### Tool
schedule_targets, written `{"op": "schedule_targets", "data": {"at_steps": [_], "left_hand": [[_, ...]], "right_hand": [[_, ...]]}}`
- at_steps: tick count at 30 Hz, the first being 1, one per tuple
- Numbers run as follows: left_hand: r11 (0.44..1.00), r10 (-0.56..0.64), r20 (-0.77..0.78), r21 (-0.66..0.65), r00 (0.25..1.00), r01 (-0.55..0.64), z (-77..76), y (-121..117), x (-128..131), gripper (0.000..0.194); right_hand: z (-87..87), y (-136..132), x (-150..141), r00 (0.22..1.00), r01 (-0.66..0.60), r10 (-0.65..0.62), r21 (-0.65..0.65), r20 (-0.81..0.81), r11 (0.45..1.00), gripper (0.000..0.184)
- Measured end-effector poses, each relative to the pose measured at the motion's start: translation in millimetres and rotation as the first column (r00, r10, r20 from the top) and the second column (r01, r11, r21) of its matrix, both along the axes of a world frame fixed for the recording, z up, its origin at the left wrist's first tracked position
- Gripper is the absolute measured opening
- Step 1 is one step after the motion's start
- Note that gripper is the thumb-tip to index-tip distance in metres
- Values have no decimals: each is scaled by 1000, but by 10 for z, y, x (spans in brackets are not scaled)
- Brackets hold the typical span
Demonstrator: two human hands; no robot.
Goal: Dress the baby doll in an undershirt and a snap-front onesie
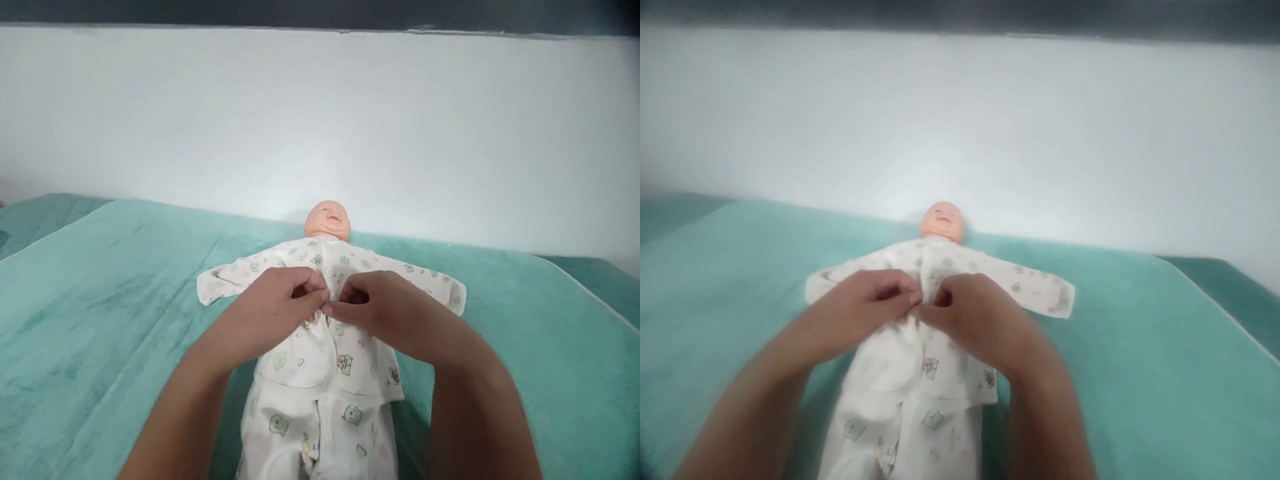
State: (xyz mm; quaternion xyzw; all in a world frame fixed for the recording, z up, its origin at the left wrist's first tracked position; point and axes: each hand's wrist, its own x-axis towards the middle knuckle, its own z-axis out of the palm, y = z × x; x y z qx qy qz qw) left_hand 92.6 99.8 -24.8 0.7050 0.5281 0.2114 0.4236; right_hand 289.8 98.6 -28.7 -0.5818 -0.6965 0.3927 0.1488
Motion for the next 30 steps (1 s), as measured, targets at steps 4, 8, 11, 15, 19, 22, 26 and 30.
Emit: {"op": "schedule_targets", "data": {"at_steps": [4,8,11,15,19,22,26,30], "left_hand": [[992,-125,-85,-22,988,124,20,0,-65,19],[990,-138,-150,-14,979,137,-5,8,-93,13],[990,-140,-141,-11,980,140,-8,8,-109,15],[992,-126,-64,-27,990,125,66,1,-143,18],[994,-52,87,-91,995,60,130,-10,-147,16],[989,-15,165,-145,986,39,114,-4,-113,13],[981,-35,230,-176,972,77,76,21,-64,12],[980,-47,269,-174,962,96,84,33,-53,12]], "right_hand": [[20,-58,-96,996,1,-9,87,89,996,36],[4,-73,-175,988,-33,12,131,155,991,31],[-7,-55,-154,989,-64,48,111,141,992,28],[37,-25,-66,996,-80,79,34,40,996,22],[96,-3,-10,985,-121,115,-41,-129,992,22],[80,28,4,961,-152,135,-56,-241,987,25],[7,85,7,935,-173,142,-70,-326,982,29],[-27,111,10,918,-193,157,-65,-365,979,30]]}}
